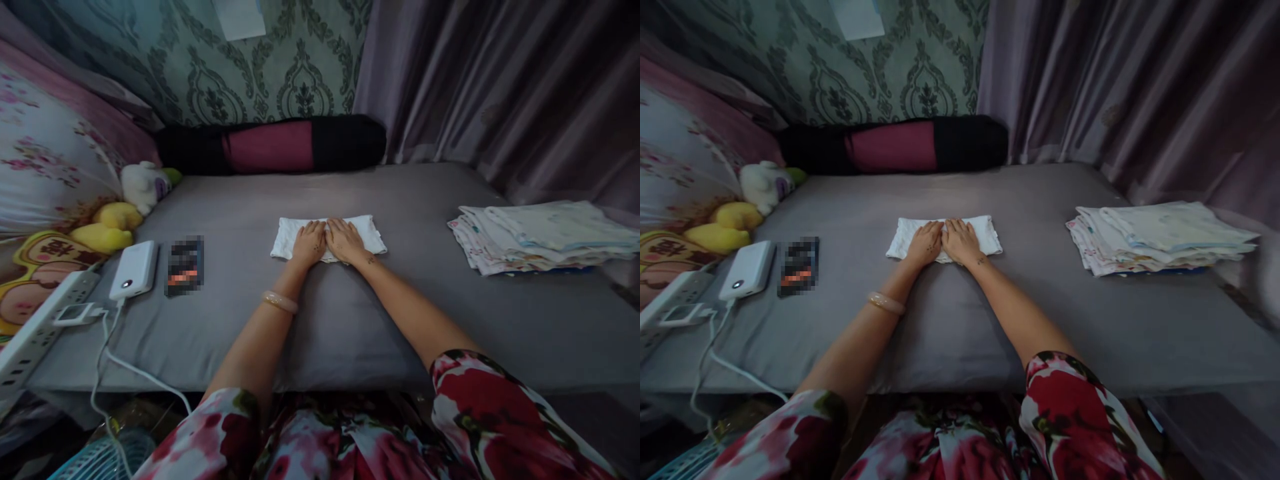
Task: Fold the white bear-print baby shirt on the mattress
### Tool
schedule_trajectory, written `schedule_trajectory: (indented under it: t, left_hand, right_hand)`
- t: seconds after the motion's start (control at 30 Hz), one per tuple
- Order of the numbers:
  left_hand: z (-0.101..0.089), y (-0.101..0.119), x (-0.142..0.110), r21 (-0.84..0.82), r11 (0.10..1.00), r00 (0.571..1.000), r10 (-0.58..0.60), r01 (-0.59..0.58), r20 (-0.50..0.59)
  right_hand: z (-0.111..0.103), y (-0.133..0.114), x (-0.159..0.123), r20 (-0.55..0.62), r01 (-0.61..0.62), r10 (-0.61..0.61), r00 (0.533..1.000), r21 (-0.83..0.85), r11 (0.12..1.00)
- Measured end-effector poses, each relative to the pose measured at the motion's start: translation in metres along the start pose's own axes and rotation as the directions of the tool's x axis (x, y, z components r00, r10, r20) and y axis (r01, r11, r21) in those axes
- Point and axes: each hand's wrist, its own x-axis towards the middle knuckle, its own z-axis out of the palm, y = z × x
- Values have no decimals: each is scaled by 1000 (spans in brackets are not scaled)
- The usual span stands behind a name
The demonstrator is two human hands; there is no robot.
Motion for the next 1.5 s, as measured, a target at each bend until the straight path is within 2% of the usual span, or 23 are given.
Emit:
schedule_trajectory:
  t: [0.3, 0.47, 0.6, 0.83, 1.13, 1.27, 1.4, 1.5]
  left_hand:
    - [0, -14, -3, 53, 996, 997, -73, 74, -23]
    - [-8, -29, -9, 82, 983, 986, -162, 164, -38]
    - [-17, -39, -13, 103, 971, 976, -217, 217, -16]
    - [-22, -56, -16, 106, 970, 974, -225, 220, 28]
    - [-18, -63, -12, 101, 965, 958, -254, 242, 130]
    - [-23, -58, -14, 131, 969, 975, -217, 208, 52]
    - [-26, -47, -15, 187, 976, 992, -98, 110, -75]
    - [-23, -42, -14, 181, 981, 996, -54, 66, -70]
  right_hand:
    - [-9, 17, -5, 29, -94, 96, 995, -69, 993]
    - [-13, 23, -10, -12, -181, 181, 983, -99, 979]
    - [-14, 30, -10, -18, -239, 238, 971, -100, 966]
    - [-16, 47, -11, 2, -300, 302, 953, -106, 948]
    - [-15, 54, -13, 12, -269, 272, 962, -106, 957]
    - [-23, 47, -15, -24, -263, 262, 965, -121, 957]
    - [-30, 35, -16, -96, -198, 186, 978, -126, 972]
    - [-28, 30, -16, -88, -176, 166, 982, -116, 978]
